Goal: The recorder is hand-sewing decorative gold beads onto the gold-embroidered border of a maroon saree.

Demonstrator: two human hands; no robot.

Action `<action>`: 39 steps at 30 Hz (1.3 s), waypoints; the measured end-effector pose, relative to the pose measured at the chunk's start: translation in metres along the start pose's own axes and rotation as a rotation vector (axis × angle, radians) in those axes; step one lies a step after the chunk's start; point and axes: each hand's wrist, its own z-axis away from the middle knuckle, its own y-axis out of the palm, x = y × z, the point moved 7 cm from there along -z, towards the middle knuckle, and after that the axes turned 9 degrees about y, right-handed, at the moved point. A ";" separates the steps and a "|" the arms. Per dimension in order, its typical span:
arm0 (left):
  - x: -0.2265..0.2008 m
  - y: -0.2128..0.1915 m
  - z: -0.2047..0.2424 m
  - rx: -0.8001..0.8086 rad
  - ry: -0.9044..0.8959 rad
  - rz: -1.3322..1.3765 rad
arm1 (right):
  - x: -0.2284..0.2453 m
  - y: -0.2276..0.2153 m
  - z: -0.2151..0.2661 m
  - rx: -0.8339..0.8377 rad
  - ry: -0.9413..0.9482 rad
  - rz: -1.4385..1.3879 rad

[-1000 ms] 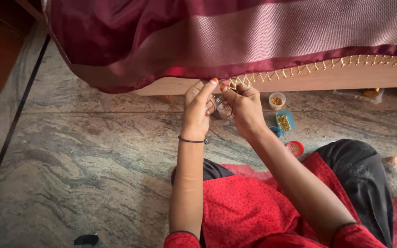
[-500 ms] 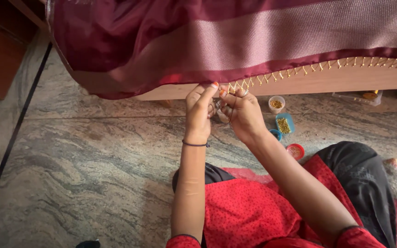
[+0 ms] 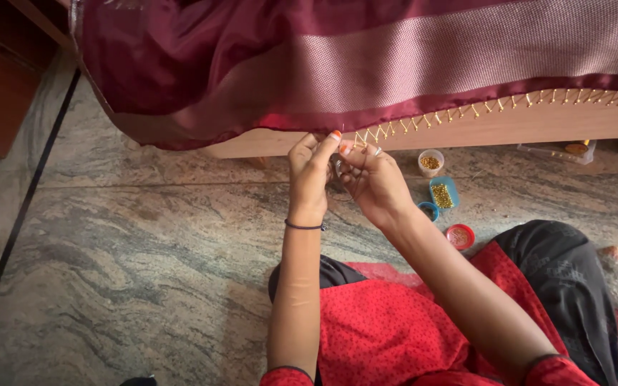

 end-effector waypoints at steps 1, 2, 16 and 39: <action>0.002 -0.001 0.000 0.001 -0.003 -0.005 | -0.002 0.001 0.000 0.002 0.020 -0.016; -0.002 0.000 0.000 0.001 -0.003 -0.005 | -0.001 0.001 0.000 0.002 0.020 -0.016; -0.005 -0.002 0.000 0.021 0.134 -0.088 | 0.004 -0.016 -0.006 -0.026 -0.209 0.145; -0.007 0.000 -0.002 0.036 0.189 -0.064 | 0.013 -0.004 0.000 -0.062 -0.233 0.192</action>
